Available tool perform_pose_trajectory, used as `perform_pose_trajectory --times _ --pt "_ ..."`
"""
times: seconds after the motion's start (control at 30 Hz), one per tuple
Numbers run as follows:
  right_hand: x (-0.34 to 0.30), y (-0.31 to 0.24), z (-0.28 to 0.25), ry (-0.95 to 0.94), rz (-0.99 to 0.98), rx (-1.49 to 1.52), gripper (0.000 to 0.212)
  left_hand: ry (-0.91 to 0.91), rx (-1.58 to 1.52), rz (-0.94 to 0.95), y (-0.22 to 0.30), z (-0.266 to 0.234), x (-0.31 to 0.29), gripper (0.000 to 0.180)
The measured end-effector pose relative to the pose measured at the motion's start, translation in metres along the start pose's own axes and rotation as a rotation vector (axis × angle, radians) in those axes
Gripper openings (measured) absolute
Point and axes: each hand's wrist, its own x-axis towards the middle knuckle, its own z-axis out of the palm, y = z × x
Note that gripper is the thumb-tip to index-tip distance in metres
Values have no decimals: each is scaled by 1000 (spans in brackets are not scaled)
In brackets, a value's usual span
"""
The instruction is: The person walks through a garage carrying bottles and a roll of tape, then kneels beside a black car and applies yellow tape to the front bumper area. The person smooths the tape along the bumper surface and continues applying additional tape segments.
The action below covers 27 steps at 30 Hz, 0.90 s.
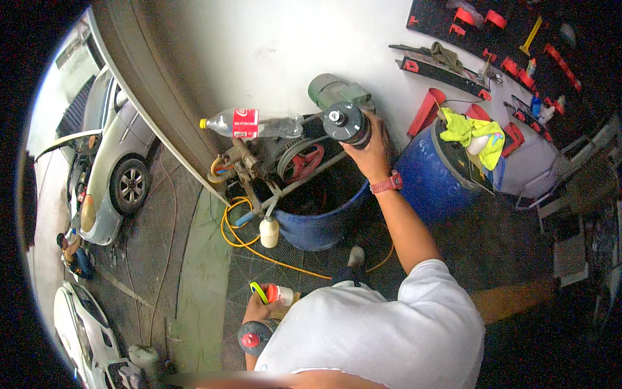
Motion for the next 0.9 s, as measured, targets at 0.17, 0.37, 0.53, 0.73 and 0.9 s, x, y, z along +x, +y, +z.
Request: perform_pose_trajectory --times 0.17,0.37,0.53,0.73,0.9 --pt "-44 -19 -19 -203 337 385 72 -7 141 1 -33 -22 -13 68" --pt "-88 -67 -44 -436 576 678 61 -64 -93 39 -51 -27 -10 66" --pt "-94 -86 -43 -416 499 537 64 -77 19 86 -42 -26 -19 64" --pt "-92 -112 -31 -539 337 315 86 -18 -14 61 -53 -24 -32 63" --pt "-105 -126 -4 -576 202 288 86 87 93 77 -52 -26 -50 63"
